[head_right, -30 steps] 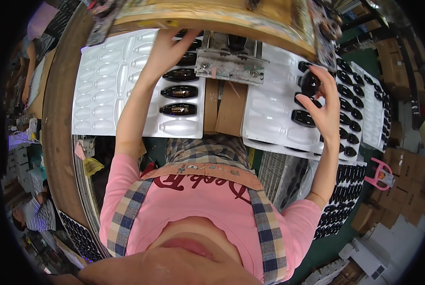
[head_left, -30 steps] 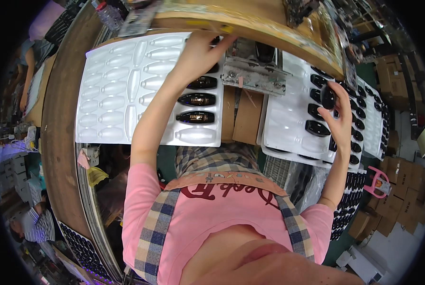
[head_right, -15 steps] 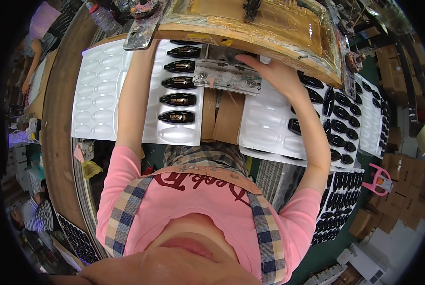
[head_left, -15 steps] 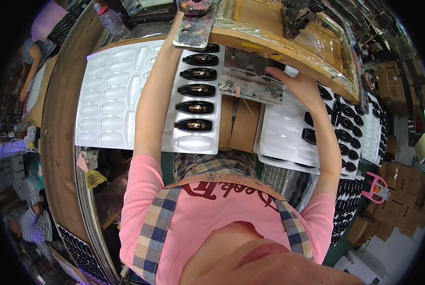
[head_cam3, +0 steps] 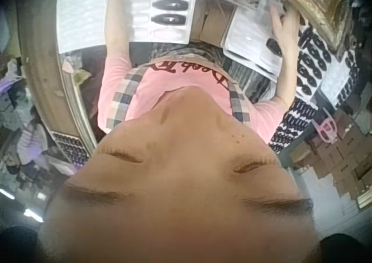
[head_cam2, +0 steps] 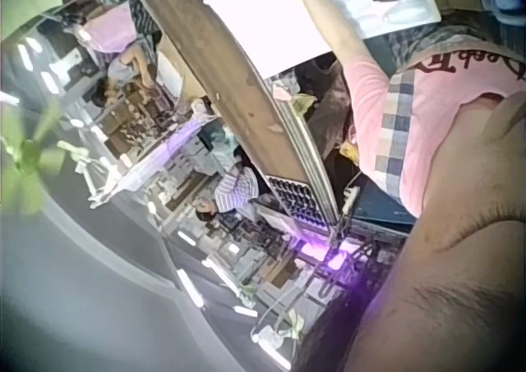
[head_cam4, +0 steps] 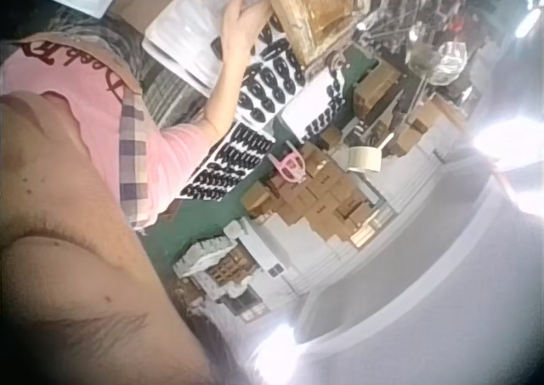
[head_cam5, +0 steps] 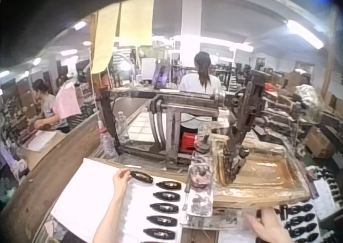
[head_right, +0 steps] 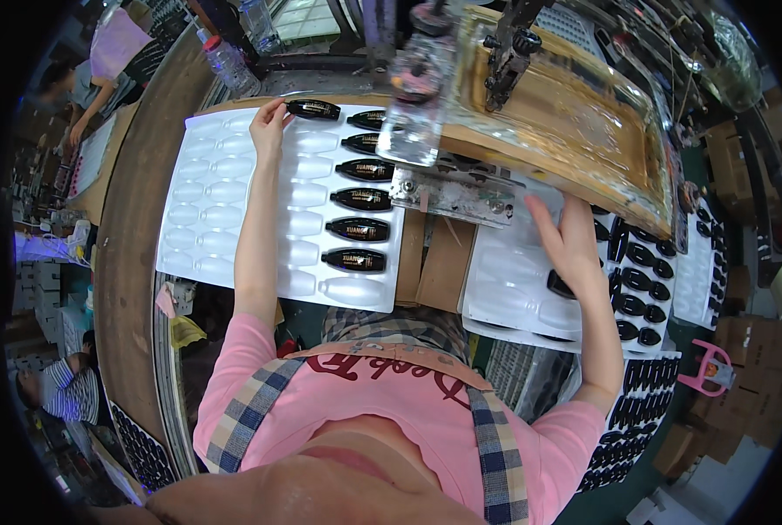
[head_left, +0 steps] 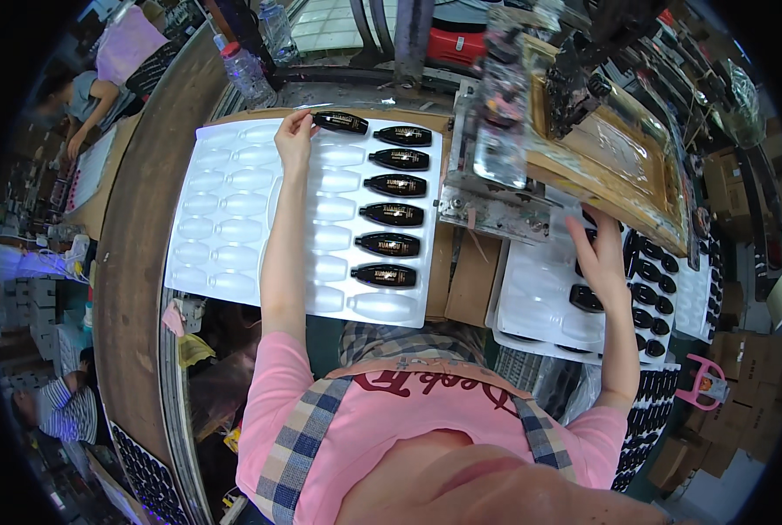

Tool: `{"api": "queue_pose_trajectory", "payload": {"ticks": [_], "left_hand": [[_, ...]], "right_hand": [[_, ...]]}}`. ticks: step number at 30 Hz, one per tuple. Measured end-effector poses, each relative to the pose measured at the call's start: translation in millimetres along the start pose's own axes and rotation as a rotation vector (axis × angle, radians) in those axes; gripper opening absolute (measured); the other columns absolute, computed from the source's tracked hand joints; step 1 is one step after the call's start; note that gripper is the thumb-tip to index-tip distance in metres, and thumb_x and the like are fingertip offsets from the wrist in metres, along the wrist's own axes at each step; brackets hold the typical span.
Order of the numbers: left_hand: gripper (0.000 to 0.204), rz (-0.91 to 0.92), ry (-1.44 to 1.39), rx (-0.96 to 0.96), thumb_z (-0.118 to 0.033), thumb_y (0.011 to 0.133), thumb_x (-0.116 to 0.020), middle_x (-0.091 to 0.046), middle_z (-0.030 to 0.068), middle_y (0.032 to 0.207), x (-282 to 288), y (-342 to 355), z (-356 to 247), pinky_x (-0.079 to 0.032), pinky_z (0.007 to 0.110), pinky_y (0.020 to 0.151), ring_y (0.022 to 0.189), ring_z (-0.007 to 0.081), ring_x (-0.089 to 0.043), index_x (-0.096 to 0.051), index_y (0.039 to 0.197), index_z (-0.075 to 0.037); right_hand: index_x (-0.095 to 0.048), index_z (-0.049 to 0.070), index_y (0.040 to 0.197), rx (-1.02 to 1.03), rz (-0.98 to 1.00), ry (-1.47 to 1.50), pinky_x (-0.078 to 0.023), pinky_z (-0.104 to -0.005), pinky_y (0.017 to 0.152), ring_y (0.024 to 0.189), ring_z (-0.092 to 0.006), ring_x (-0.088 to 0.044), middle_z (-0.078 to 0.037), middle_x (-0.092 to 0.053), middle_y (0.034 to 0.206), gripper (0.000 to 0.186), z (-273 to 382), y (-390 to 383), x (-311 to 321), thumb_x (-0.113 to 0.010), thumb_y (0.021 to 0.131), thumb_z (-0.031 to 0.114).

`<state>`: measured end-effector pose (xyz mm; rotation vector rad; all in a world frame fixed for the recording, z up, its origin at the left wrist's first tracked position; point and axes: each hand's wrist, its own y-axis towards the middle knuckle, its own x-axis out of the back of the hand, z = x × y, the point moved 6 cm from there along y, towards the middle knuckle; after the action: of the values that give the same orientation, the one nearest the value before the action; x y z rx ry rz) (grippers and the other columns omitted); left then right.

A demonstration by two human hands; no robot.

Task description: Screen printing logos onto small black hair clips using a manual screen frame and squeegee.

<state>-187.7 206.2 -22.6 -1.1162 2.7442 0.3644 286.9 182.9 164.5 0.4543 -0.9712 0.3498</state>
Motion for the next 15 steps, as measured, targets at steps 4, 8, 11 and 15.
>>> {"api": "queue_pose_trajectory", "payload": {"ticks": [4, 8, 11, 15], "left_hand": [[0.014, -0.064, 0.334, -0.127, -0.008, 0.08, -0.056, -0.063, 0.0099, 0.078, 7, 2, 8, -0.049, 0.028, 0.066, 0.075, 0.0157, -0.06, -0.063, 0.09, 0.001], [0.016, -0.11, 0.728, -0.226, -0.011, 0.077, -0.057, -0.064, 0.0142, 0.078, 5, -13, -9, -0.046, 0.034, 0.069, 0.076, 0.0264, -0.06, -0.065, 0.088, -0.002], [0.016, -0.058, 0.948, -0.283, -0.01, 0.074, -0.057, -0.063, 0.0162, 0.081, 3, -15, -15, -0.043, 0.038, 0.074, 0.078, 0.0333, -0.057, -0.065, 0.086, -0.002], [0.021, -0.062, 0.944, -0.7, -0.012, 0.074, -0.057, -0.061, 0.0154, 0.09, -7, -24, -42, -0.041, 0.036, 0.079, 0.088, 0.0308, -0.054, -0.062, 0.09, -0.001]], "right_hand": [[-0.016, -0.002, 0.131, -0.095, -0.048, -0.189, -0.028, -0.0381, 0.098, 0.118, -0.0383, -0.035, -0.029, -0.021, 0.132, 0.068, -3, -48, 6, -0.055, 0.082, 0.022], [-0.024, -0.005, 0.129, -0.212, 0.178, -0.634, -0.036, -0.0389, 0.09, 0.114, -0.0411, -0.037, -0.031, -0.028, 0.128, 0.07, -29, -108, -18, -0.06, 0.077, 0.022], [-0.038, -0.003, 0.122, -0.18, 0.163, -0.617, -0.037, -0.0366, 0.089, 0.11, -0.0363, -0.041, -0.024, -0.04, 0.121, 0.059, -38, -121, -7, -0.063, 0.073, 0.018], [-0.052, 0.003, 0.11, -0.185, 0.161, -0.549, -0.042, -0.0347, 0.076, 0.086, -0.0279, -0.05, -0.015, -0.051, 0.099, 0.046, -39, -111, 15, -0.068, 0.068, 0.013]]}}
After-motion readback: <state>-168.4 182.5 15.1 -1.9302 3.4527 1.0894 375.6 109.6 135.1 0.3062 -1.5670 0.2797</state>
